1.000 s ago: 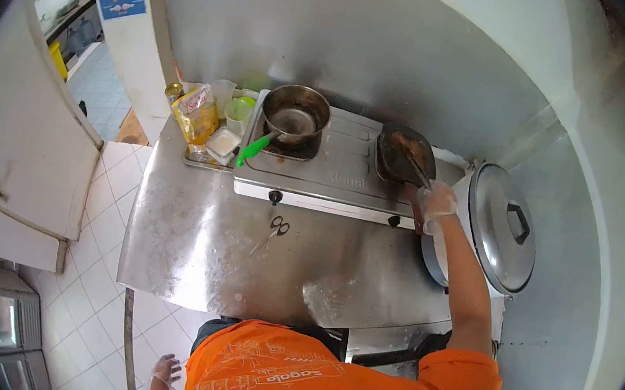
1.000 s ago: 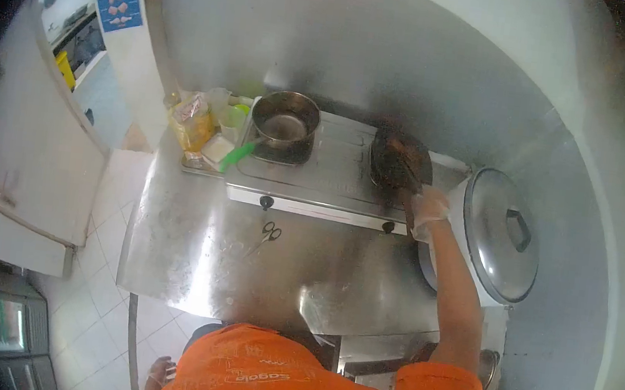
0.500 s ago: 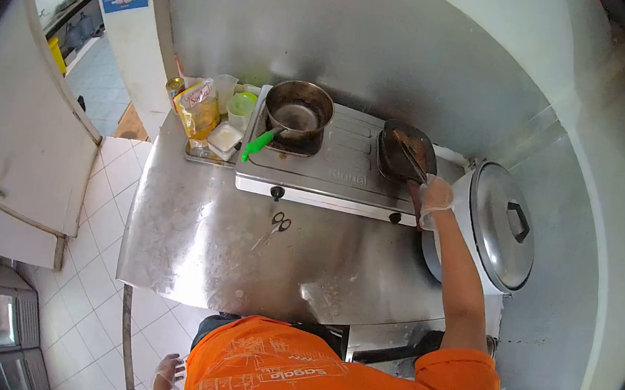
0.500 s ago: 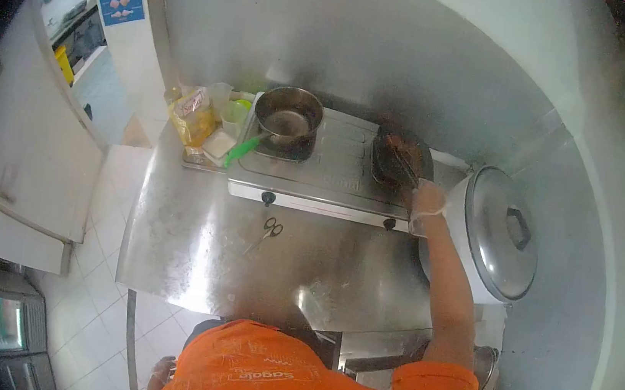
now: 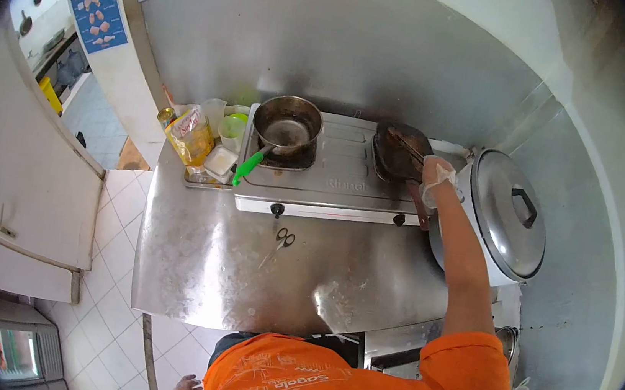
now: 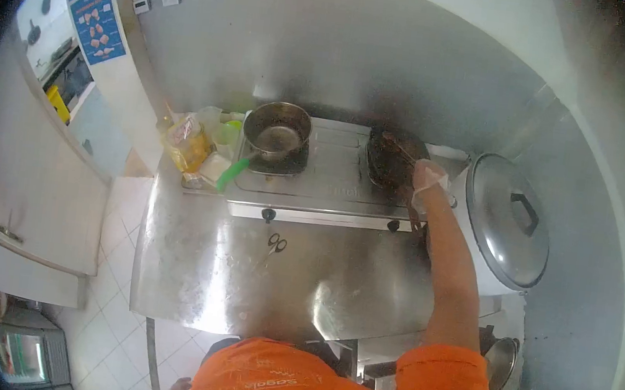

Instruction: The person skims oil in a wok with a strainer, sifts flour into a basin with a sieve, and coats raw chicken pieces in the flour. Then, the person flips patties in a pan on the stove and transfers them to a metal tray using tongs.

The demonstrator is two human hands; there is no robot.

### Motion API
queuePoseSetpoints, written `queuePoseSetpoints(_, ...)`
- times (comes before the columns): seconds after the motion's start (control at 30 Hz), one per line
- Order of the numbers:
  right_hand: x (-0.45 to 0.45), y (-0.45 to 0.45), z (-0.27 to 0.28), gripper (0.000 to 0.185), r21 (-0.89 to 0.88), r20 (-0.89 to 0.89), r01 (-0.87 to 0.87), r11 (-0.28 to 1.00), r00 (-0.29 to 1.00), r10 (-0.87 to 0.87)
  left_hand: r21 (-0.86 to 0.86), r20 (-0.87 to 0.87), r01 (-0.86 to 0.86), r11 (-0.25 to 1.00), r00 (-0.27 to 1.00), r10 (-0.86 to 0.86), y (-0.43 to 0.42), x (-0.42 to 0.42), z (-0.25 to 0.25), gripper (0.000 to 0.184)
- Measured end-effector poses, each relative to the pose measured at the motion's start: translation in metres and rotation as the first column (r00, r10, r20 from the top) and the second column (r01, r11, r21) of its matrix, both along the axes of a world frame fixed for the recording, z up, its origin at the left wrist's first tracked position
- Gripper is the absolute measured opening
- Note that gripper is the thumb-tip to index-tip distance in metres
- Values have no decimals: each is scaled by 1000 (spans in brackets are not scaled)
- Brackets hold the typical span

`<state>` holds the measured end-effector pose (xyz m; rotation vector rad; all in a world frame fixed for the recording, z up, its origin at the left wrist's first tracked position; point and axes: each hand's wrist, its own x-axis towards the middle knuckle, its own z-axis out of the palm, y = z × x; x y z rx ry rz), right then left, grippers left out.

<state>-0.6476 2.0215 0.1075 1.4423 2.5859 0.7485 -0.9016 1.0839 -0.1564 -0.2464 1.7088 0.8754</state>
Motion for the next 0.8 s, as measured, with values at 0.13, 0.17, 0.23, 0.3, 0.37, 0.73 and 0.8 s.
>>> queuePoseSetpoints(0.13, 28, 4, 5, 11, 40, 3, -162, 986, 987, 162, -53, -19, -217, 975, 976, 217, 16, 8, 30, 41)
queuePoseSetpoints(0.17, 41, 14, 2, 11, 32, 17, -159, 987, 987, 158, -63, -19, -201, 978, 980, 200, 15, 9, 26, 41)
queuePoseSetpoints(0.23, 59, 43, -7, 12, 24, 42, -160, 987, 986, 159, -15, -47, -12, 1000, 999, 11, -14, -1, -23, 42)
queuePoseSetpoints(0.3, 50, 28, 21, 12, 41, 0, -176, 984, 984, 176, 87, -175, 311, 946, 940, -293, -51, -17, -85, 45)
queuePoseSetpoints(0.37, 35, 7, 34, 12, -4, -17, -89, 996, 996, 89, -13, -19, 107, 994, 994, -107, -37, -4, -74, 46)
queuePoseSetpoints(0.73, 20, -31, 44, 16, -78, 70, 37, 996, 997, -31, -120, 4, -207, 971, 978, 209, 31, -7, 22, 54)
queuePoseSetpoints(0.8, 33, -40, 46, 16, -88, 112, 96, 992, 990, -85, -156, -53, -87, 984, 995, 80, 43, 4, 47, 47)
